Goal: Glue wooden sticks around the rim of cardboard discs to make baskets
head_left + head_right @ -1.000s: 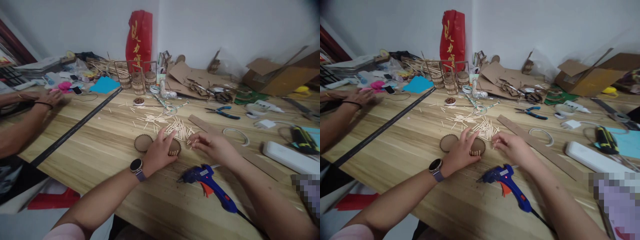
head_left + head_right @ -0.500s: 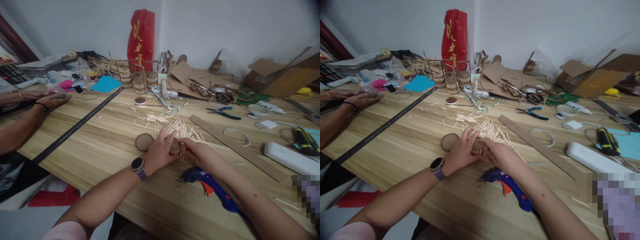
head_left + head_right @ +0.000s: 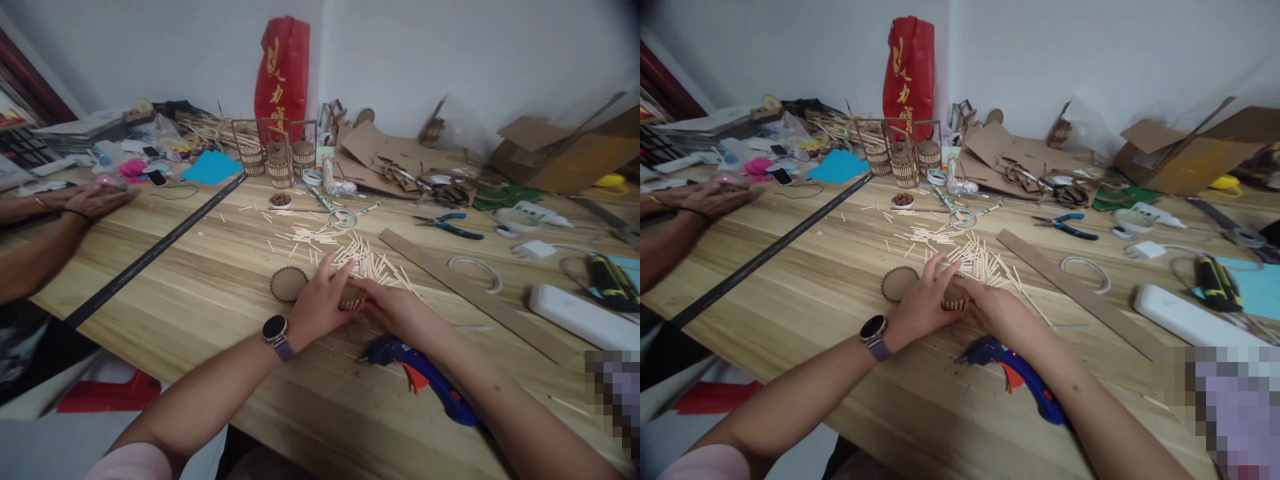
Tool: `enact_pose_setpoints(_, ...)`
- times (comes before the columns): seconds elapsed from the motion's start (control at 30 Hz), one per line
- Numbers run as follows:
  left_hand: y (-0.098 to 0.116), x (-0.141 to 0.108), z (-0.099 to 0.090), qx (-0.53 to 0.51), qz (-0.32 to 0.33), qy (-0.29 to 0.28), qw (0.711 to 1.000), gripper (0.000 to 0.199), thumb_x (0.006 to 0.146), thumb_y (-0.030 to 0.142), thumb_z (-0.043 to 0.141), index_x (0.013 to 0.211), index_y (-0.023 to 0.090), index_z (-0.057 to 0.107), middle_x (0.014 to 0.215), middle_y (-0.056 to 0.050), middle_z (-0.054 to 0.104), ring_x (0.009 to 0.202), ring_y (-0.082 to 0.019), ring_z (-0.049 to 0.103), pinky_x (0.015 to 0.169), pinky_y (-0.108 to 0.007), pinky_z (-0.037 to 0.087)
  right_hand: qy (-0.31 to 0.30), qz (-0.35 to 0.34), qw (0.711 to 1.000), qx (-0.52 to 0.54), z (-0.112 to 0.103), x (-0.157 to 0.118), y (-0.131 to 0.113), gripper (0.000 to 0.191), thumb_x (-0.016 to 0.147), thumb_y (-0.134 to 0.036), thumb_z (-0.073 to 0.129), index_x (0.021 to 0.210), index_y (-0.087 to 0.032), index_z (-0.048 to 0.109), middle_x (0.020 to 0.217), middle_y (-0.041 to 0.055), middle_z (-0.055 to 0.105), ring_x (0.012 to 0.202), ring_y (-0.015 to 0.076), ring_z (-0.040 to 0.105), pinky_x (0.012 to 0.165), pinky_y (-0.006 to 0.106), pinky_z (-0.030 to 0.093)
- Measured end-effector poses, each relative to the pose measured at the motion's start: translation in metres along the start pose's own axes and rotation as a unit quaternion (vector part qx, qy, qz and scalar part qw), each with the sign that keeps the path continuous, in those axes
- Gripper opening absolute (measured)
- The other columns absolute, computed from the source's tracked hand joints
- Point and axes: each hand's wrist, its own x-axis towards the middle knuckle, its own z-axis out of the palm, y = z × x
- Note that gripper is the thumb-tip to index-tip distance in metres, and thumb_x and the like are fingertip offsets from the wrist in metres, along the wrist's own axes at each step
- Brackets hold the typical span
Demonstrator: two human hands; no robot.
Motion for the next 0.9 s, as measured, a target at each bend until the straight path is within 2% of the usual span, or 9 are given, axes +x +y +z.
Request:
enact_pose_setpoints(0.1, -0.0001, -0.0002, -0.0001, 0.001, 0.002, -0.002, 1.000, 0.091, 0.070, 0.029, 0.078, 0.144, 0.026, 0.024, 0.151, -0.019, 0.016, 0.121, -0.034, 0.051, 0.094, -0.049, 0.049, 0.010, -0.035, 0.999, -0.030, 0.0032, -0.0001, 0.0019, 0.050, 0.088, -0.010, 0.045, 0.135, -0.027, 0.045, 0.110, 0.0068, 0.072, 0.089, 0.0198, 0.069, 0.071, 0.026, 0.048)
enact_pose_setpoints(0.27, -0.0012, 0.0002, 0.0001, -0.007, 0.002, -0.006, 1.000, 0.094, 0.068, 0.027, 0.079, 0.144, 0.027, 0.024, 0.152, -0.018, 0.015, 0.120, -0.032, 0.052, 0.094, -0.048, 0.050, 0.038, -0.065, 0.990, -0.122, 0.0073, -0.0007, 0.0054, 0.051, 0.083, -0.005, 0.051, 0.131, -0.025, 0.050, 0.088, 0.0057, 0.071, 0.077, 0.0215, 0.068, 0.065, 0.027, 0.047)
enact_pose_setpoints(0.47, -0.0018, 0.0012, 0.0002, -0.014, 0.006, -0.006, 1.000, 0.093, 0.068, 0.026, 0.079, 0.144, 0.028, 0.025, 0.152, -0.017, 0.016, 0.120, -0.032, 0.052, 0.094, -0.047, 0.050, 0.016, -0.097, 0.978, -0.186, 0.0017, -0.0028, 0.0019, 0.041, 0.087, -0.008, 0.052, 0.126, -0.020, 0.051, 0.086, 0.0077, 0.068, 0.078, 0.0227, 0.065, 0.068, 0.030, 0.047)
enact_pose_setpoints(0.9, -0.0015, 0.0017, 0.0000, -0.015, 0.007, -0.009, 1.000, 0.093, 0.068, 0.026, 0.079, 0.144, 0.029, 0.025, 0.152, -0.016, 0.018, 0.117, -0.030, 0.054, 0.094, -0.047, 0.050, 0.029, -0.126, 0.968, -0.215, 0.0022, -0.0026, 0.0017, 0.043, 0.085, -0.005, 0.053, 0.125, -0.019, 0.053, 0.080, 0.0055, 0.065, 0.074, 0.0219, 0.061, 0.066, 0.030, 0.046)
